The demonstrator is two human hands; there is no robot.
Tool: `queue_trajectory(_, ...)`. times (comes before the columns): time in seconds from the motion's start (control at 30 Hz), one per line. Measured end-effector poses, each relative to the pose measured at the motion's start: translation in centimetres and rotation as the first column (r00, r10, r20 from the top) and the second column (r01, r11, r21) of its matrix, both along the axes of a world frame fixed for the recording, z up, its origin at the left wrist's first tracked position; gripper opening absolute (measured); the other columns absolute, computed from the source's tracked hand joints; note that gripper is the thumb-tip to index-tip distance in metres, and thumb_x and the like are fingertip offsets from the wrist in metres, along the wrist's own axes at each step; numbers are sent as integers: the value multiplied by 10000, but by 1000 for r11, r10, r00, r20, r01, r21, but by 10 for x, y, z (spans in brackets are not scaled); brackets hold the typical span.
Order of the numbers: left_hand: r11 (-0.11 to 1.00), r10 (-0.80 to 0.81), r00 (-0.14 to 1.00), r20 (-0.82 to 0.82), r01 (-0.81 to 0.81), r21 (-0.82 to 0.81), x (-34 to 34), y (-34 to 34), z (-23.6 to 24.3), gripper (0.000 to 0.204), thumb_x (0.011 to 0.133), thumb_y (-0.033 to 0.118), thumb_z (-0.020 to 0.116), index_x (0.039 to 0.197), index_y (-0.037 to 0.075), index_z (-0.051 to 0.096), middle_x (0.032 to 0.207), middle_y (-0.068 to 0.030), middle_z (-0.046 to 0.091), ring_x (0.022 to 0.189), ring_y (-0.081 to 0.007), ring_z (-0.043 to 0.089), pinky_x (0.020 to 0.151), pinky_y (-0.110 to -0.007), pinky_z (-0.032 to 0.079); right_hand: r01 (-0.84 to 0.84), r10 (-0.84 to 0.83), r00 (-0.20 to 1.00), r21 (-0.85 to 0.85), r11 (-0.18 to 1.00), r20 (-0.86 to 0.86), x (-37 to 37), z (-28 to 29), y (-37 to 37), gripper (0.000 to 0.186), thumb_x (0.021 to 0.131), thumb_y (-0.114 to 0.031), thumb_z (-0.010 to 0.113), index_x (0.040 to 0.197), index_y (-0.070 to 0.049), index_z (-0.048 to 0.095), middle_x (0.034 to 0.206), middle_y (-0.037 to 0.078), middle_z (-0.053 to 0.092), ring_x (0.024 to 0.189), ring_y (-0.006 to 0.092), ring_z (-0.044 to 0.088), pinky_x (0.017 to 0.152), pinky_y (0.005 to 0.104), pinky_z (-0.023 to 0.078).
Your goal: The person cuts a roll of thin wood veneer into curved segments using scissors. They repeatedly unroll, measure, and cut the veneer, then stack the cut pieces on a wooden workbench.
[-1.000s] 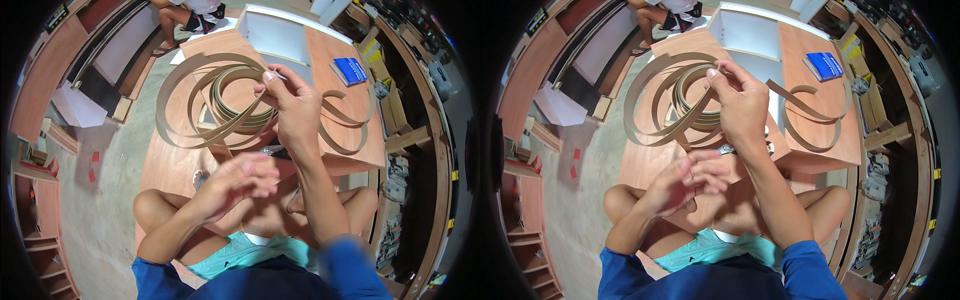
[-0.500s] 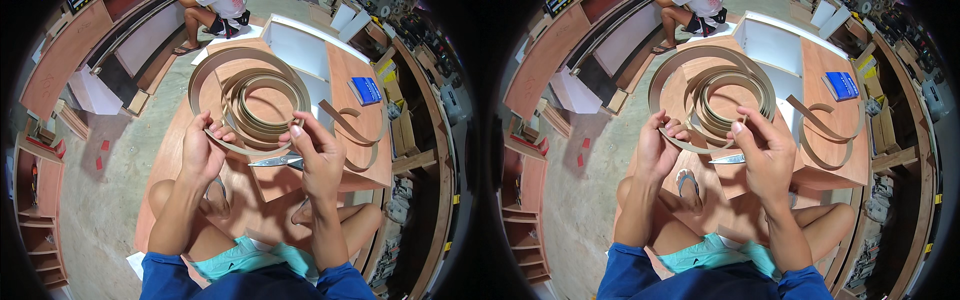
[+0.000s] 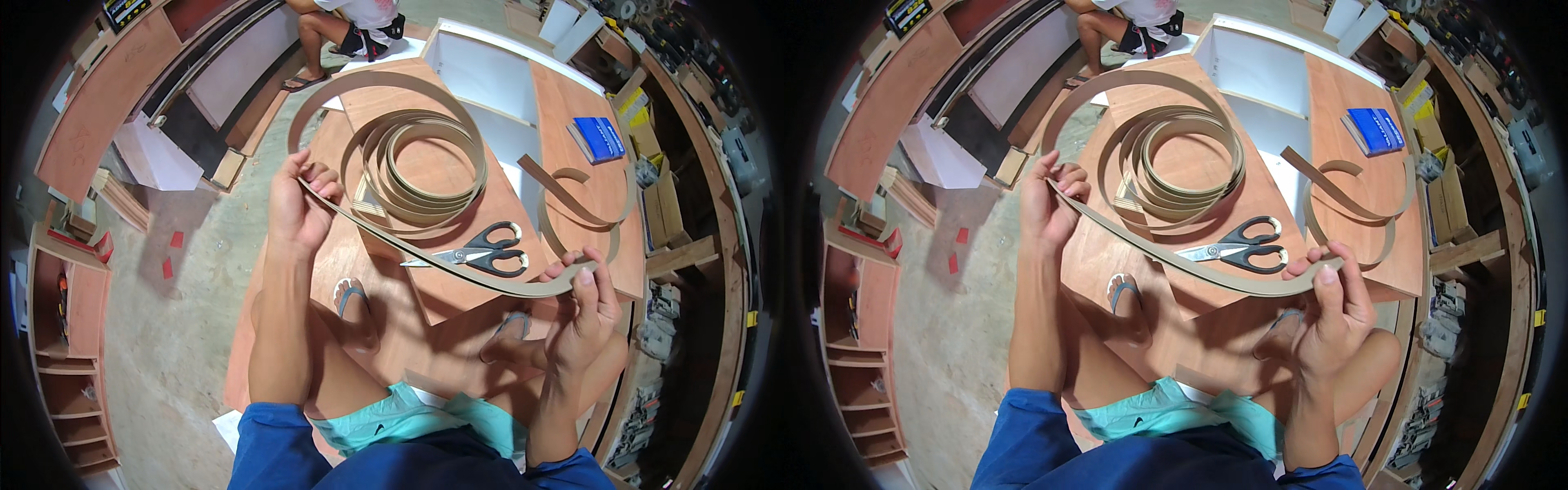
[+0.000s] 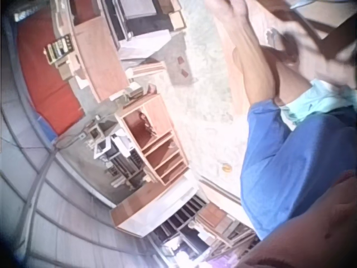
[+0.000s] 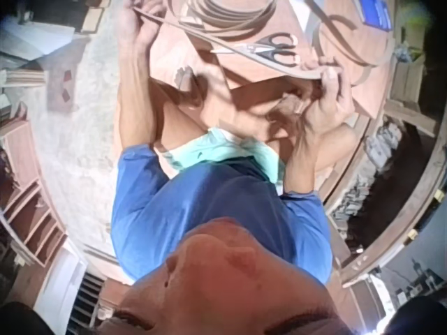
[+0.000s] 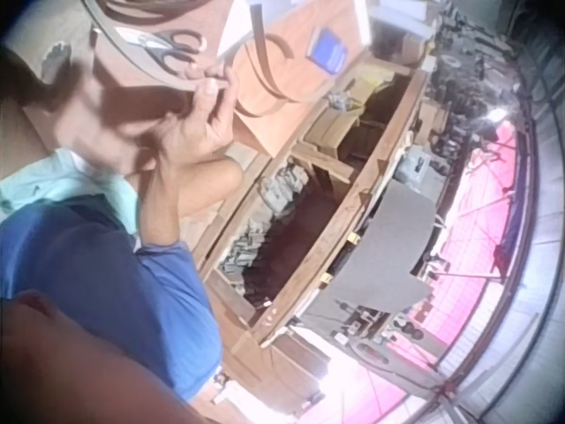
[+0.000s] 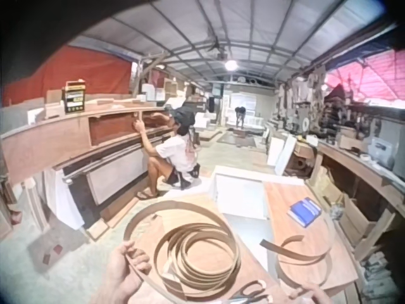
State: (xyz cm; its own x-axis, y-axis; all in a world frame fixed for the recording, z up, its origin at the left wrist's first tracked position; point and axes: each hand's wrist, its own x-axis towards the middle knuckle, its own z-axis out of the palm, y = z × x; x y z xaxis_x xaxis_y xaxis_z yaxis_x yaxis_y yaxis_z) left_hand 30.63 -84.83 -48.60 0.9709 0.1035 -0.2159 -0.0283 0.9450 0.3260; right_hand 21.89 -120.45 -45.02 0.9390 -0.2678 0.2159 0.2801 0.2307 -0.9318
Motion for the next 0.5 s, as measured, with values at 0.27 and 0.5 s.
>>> queue_trajectory(0.27, 968, 226, 972, -63, -231, -96, 15, -28, -3, 339, 998, 158, 535, 737, 114, 322, 636, 12, 314, 549, -112, 346, 512, -263, 352, 111, -125, 987, 129, 985, 102, 3, -5, -16, 269, 1027, -36, 572, 1268, 84, 574, 1096, 178, 644, 972, 294, 698, 921, 456, 605)
queue_trajectory(0.5, 996, 85, 996, 10, -85, -8, 21, -35, 2, 372, 997, 214, 554, 717, 113, 331, 636, 8, 314, 524, -110, 317, 477, -265, 303, 204, -210, 978, 272, 941, -7, 41, -17, -30, 261, 1020, -84, 644, 1232, 49, 568, 1127, 170, 660, 1033, 311, 713, 928, 452, 608)
